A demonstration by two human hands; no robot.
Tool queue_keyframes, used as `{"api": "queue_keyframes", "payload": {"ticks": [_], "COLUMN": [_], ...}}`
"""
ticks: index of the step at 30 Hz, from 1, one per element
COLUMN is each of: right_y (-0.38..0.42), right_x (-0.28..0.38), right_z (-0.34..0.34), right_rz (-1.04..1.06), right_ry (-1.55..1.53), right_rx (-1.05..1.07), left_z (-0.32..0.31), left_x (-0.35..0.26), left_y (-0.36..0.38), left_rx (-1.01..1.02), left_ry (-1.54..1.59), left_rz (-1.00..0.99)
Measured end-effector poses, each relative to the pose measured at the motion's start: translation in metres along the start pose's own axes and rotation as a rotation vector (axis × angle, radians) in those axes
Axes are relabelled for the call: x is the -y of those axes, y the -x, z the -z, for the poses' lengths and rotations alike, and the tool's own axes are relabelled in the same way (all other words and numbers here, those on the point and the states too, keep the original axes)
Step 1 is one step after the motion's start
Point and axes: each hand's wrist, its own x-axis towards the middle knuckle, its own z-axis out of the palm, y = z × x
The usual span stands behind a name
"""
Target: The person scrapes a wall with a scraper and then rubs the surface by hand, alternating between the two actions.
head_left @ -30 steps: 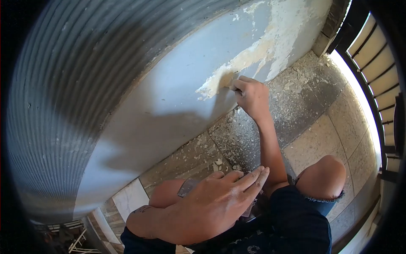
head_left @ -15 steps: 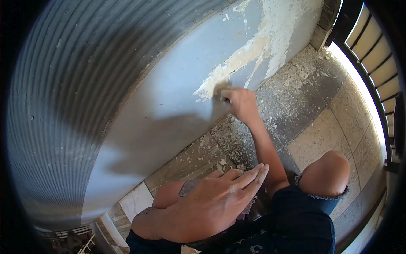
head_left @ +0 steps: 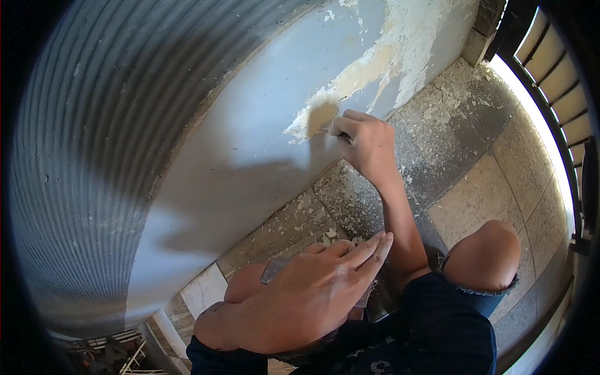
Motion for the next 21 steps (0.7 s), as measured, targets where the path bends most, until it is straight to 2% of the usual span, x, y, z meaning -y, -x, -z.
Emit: {"api": "queue_keyframes", "payload": {"ticks": [5,8,11,14,17,19,21], "right_y": [0.001,0.000,-0.001,-0.002,0.003,0.002,0.004], "right_x": [-0.018,-0.012,-0.008,-0.014,-0.006,-0.004,-0.009], "right_z": [-0.028,-0.015,-0.005,-0.022,-0.016,-0.034,-0.027], "right_rz": [0.045,0.067,-0.012,0.078,-0.016,0.080,0.067], "right_ry": [-0.021,-0.056,-0.038,0.006,-0.052,0.023,-0.004], "right_rx": [-0.029,-0.041,-0.031,-0.031,0.016,0.004,-0.016], "left_z": [-0.004,-0.001,-0.005,-0.005,-0.002,-0.002,-0.004], "left_x": [-0.001,-0.004,-0.008,-0.010,-0.011,-0.013,-0.014], "left_y": [-0.004,-0.002,0.000,-0.002,0.000,0.001,-0.001], "left_rx": [0.005,0.009,0.024,0.017,0.002,-0.009,0.018], "left_ry": [-0.007,-0.015,-0.022,-0.022,-0.022,-0.023,-0.033], "left_rz": [-0.013,-0.003,0.017,0.012,0.029,0.036,0.010]}}
